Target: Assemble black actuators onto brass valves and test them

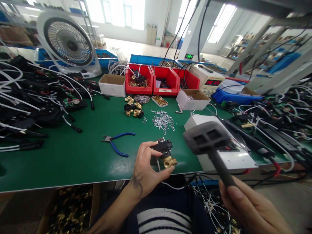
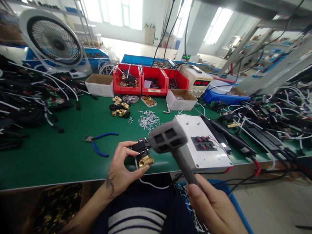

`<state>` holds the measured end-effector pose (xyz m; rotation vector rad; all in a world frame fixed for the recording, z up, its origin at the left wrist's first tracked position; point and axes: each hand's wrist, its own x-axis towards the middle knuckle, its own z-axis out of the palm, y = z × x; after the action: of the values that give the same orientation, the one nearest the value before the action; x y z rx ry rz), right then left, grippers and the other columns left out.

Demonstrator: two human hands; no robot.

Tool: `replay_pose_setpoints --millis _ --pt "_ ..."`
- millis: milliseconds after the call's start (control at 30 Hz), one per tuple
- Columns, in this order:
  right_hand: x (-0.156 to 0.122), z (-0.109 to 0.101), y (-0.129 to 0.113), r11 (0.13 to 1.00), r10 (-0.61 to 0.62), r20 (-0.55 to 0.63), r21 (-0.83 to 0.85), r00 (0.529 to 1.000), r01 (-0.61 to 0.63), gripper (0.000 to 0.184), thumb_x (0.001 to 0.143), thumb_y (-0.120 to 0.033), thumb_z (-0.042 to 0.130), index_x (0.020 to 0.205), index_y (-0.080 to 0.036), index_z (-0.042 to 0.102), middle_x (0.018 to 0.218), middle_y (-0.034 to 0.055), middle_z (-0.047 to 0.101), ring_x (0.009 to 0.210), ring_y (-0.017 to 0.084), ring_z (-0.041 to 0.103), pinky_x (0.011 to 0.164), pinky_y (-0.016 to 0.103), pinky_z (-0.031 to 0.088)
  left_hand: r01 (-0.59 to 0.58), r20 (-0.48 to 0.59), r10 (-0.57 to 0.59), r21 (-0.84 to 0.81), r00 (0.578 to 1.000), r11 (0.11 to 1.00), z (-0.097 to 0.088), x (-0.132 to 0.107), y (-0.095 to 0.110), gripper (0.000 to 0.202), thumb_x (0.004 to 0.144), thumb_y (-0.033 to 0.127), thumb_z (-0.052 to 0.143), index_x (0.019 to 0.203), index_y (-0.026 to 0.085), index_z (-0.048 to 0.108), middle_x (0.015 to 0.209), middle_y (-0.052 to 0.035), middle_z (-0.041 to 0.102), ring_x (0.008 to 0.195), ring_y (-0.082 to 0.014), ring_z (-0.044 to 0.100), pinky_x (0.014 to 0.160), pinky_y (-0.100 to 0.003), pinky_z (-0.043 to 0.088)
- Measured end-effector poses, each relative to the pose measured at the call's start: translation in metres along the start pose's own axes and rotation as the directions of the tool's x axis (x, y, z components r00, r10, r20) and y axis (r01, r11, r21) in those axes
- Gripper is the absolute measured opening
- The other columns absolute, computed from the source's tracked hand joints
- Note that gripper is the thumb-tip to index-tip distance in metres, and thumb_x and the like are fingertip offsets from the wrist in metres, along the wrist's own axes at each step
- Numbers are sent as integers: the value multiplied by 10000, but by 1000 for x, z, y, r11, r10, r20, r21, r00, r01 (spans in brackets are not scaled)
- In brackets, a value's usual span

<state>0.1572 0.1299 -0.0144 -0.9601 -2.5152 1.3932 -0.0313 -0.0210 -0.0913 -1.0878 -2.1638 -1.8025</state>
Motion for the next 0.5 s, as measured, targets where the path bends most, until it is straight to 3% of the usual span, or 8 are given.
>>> replay_pose_setpoints --millis 67,200,367,500 --pt "1 1 -2 1000 15 -11 14 1000 -15 530 875 -734 437 752 -232 559 567 -2 469 491 150 445 414 231 371 7 -4 -7 -6 1000 1000 0 0 0 349 664 233 812 892 201 549 1139 -110 599 1095 -278 606 917 -466 515" --pt "8 0 -1 987 -29 118 -151 993 47 430 879 -651 520 775 -241 598 522 -16 463 443 139 404 384 237 289 25 0 -25 -16 1000 1000 -1 0 1 334 659 217 803 879 200 552 1134 -109 595 1104 -283 603 917 -467 516" --pt "7 2 2 992 -46 -44 -121 998 40 486 905 -671 435 728 -238 571 543 -17 471 464 146 437 414 237 362 52 16 -51 -28 999 998 -2 1 0 343 665 238 809 883 201 546 1139 -109 594 1106 -276 605 918 -464 523" --pt "10 7 -2 954 -133 153 -250 979 168 385 937 -550 460 789 -241 636 593 -2 590 514 166 553 482 244 426 58 27 -57 -32 998 998 -2 1 -1 323 683 249 803 883 191 556 1144 -115 588 1110 -277 602 907 -467 530"
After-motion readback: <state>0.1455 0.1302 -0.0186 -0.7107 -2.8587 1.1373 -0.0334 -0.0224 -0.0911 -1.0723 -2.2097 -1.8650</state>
